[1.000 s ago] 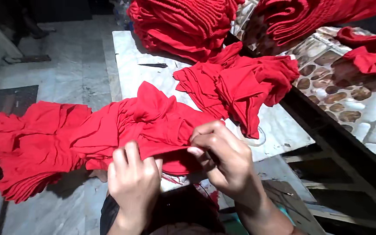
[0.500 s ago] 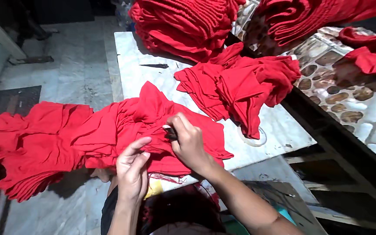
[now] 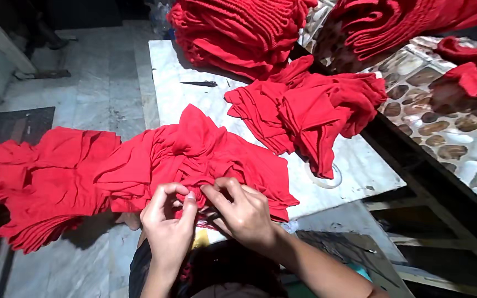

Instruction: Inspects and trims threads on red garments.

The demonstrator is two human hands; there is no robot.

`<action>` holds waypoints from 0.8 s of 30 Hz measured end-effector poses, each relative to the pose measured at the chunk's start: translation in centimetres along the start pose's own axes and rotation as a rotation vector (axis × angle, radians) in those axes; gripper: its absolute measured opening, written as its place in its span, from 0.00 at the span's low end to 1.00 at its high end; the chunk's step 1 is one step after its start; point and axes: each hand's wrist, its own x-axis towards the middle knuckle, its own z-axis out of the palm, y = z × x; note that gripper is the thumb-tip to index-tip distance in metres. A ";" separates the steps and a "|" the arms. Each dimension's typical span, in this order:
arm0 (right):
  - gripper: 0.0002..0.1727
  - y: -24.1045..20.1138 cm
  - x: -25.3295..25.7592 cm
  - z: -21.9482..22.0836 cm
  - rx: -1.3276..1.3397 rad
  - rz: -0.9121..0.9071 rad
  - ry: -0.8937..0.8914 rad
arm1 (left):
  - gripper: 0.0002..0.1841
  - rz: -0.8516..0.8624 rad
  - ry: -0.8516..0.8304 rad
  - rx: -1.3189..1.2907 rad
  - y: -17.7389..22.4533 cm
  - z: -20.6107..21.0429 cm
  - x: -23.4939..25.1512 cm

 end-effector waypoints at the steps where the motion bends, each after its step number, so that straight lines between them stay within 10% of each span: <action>1: 0.08 0.0 0.0 0.1 0.011 -0.013 0.009 | 0.03 0.005 -0.001 -0.021 0.1 0.0 0.0; 11: 0.13 -0.3 -2.3 -0.6 0.127 -0.108 -0.073 | 0.11 -0.078 -0.010 0.139 -0.5 0.8 -0.7; 24: 0.09 -0.5 -0.4 -1.1 0.288 0.135 -0.133 | 0.08 0.516 0.047 0.572 0.8 -0.4 -0.9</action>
